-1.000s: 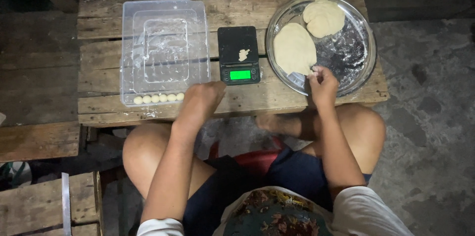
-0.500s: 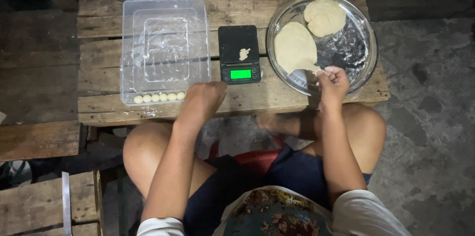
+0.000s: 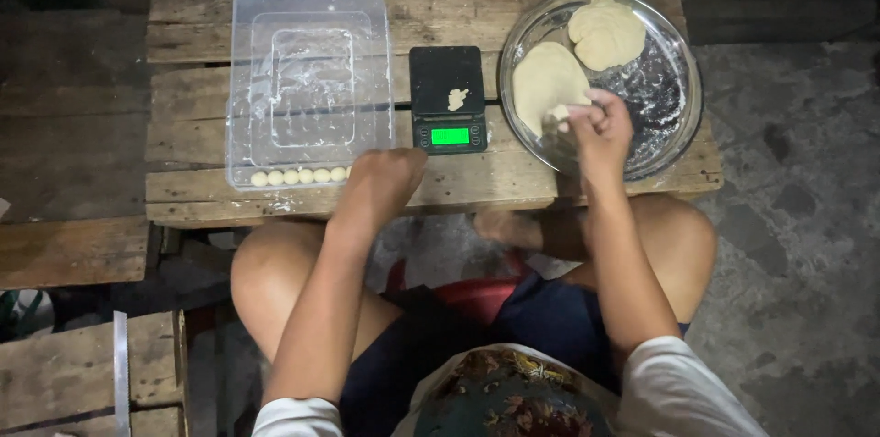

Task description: Weighing small portions of dough on a digital scale and rolling them into uniform balls.

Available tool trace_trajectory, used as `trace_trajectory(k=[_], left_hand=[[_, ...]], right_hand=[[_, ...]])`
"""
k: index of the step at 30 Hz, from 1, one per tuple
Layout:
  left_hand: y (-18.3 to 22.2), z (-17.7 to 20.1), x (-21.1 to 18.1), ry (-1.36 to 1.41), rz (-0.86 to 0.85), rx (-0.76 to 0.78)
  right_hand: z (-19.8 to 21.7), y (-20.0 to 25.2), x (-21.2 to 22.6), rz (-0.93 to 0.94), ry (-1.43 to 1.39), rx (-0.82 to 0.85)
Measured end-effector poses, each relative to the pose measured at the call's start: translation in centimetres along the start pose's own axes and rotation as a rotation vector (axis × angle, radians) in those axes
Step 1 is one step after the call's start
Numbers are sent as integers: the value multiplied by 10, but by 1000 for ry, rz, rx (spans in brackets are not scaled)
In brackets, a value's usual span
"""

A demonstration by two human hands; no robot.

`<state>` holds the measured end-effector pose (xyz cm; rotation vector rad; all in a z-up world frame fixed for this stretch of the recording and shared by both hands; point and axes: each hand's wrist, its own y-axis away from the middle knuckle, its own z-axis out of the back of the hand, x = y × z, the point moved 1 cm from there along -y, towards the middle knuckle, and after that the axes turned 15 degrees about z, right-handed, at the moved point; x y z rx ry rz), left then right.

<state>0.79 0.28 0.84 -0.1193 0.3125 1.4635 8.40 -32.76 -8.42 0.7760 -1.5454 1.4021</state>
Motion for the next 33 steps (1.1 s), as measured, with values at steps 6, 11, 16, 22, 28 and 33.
trace_trajectory(k=[6,11,16,22,28,33], left_hand=[[-2,1,1,-83,36,-34],[4,13,-13,317,150,4],[5,-33,-22,730,127,105],[5,-44,-44,958,103,153],[1,-34,-50,727,316,212],[10,-17,-54,636,289,219]], right_hand=[[-42,-20,9,-18,-139,101],[-62,21,28,-64,-273,178],[-65,60,35,-169,-361,235],[-66,76,36,-203,-435,208],[-66,78,46,-198,-357,190],[-68,80,35,-285,-373,229]])
